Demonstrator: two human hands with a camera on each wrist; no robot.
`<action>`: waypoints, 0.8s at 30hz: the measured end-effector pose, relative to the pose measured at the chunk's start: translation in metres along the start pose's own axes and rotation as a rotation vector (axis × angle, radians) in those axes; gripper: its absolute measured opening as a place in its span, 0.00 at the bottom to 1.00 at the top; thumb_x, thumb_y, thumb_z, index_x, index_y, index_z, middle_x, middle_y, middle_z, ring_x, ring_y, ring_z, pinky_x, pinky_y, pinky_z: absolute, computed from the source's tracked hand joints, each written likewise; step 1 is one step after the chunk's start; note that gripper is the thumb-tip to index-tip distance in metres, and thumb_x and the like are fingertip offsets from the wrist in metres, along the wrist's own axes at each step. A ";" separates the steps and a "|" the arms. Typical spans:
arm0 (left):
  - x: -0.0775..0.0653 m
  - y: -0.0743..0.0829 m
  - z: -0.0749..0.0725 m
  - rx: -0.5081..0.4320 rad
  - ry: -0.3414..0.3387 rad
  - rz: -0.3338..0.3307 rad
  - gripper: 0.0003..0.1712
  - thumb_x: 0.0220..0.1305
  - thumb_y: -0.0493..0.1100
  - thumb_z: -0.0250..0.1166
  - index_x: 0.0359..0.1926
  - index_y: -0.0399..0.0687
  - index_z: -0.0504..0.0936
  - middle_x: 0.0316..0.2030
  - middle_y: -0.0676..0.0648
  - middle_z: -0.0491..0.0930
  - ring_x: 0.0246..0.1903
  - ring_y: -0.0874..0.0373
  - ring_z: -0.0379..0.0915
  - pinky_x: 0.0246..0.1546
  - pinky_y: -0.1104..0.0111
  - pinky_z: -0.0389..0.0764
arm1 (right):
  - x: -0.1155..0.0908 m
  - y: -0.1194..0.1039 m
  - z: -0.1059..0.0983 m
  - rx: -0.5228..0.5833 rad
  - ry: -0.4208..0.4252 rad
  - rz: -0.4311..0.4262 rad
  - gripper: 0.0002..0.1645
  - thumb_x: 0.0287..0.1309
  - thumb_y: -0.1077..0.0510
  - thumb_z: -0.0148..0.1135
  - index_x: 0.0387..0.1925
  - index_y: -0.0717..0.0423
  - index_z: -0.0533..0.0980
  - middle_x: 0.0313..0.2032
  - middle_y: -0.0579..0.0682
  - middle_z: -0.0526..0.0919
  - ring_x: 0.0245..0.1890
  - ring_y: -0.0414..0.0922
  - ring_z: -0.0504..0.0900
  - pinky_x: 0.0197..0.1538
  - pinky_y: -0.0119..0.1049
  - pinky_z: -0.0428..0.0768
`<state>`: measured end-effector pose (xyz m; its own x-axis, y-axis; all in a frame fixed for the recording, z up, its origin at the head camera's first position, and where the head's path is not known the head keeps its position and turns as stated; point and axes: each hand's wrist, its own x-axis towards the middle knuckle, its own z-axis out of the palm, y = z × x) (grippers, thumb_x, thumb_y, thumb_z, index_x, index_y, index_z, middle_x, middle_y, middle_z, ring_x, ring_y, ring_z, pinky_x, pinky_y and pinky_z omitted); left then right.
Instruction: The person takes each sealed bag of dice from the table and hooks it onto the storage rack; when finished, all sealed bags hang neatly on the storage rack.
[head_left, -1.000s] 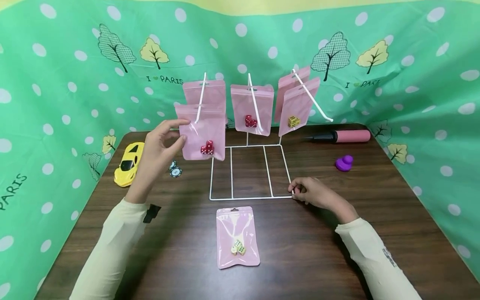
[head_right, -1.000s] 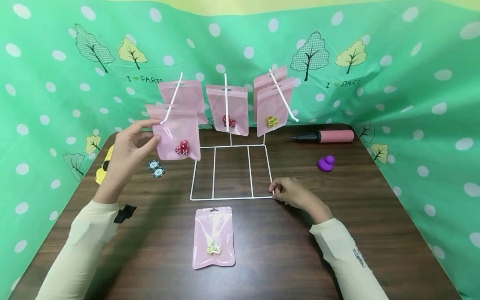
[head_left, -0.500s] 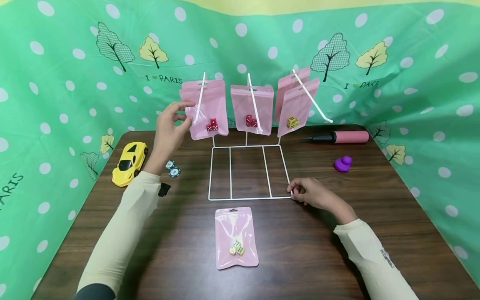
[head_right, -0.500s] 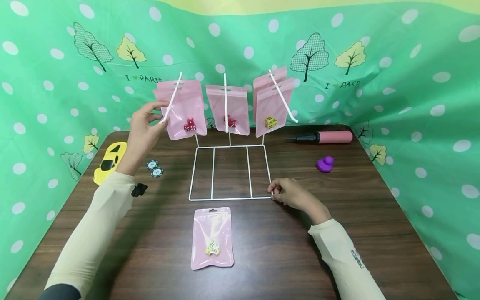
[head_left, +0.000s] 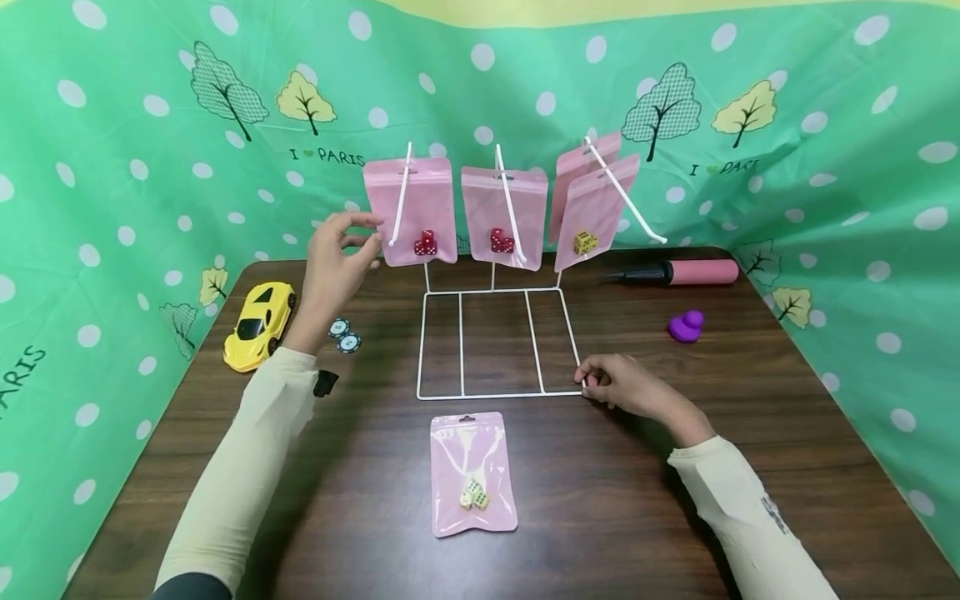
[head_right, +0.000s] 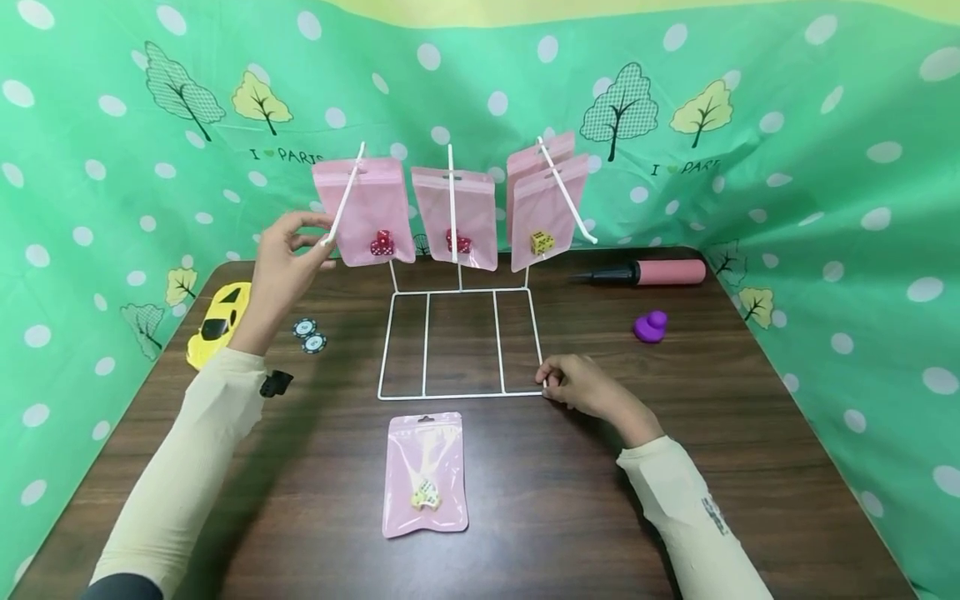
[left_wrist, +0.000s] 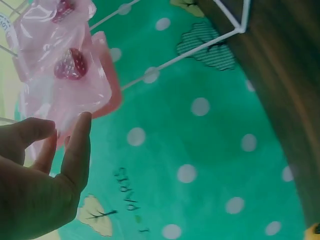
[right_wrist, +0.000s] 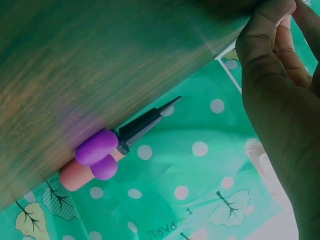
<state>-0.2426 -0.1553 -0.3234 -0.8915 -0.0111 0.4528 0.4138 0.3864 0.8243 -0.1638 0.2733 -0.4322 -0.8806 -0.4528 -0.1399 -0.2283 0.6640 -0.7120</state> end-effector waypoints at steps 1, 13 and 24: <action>-0.003 -0.003 -0.001 -0.013 -0.007 -0.023 0.14 0.76 0.36 0.65 0.57 0.35 0.86 0.57 0.41 0.78 0.46 0.49 0.87 0.39 0.69 0.88 | 0.000 0.000 0.000 -0.003 0.001 -0.003 0.06 0.69 0.71 0.65 0.46 0.67 0.82 0.31 0.49 0.77 0.26 0.41 0.76 0.28 0.34 0.80; -0.030 -0.003 -0.011 0.045 -0.092 -0.058 0.14 0.78 0.37 0.65 0.57 0.33 0.85 0.58 0.37 0.81 0.49 0.43 0.85 0.37 0.75 0.86 | 0.002 0.002 0.000 -0.003 0.000 0.013 0.06 0.69 0.71 0.66 0.46 0.66 0.82 0.32 0.49 0.77 0.27 0.41 0.76 0.29 0.35 0.80; -0.090 0.038 0.000 0.165 -0.308 0.160 0.13 0.69 0.26 0.68 0.52 0.38 0.89 0.52 0.42 0.84 0.49 0.48 0.85 0.46 0.62 0.88 | 0.003 0.000 0.000 -0.013 -0.001 0.029 0.06 0.70 0.71 0.65 0.46 0.66 0.82 0.32 0.49 0.77 0.28 0.43 0.76 0.29 0.35 0.80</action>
<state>-0.1463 -0.1397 -0.3328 -0.8421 0.3290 0.4273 0.5392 0.5043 0.6744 -0.1667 0.2720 -0.4326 -0.8864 -0.4341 -0.1608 -0.2085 0.6845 -0.6986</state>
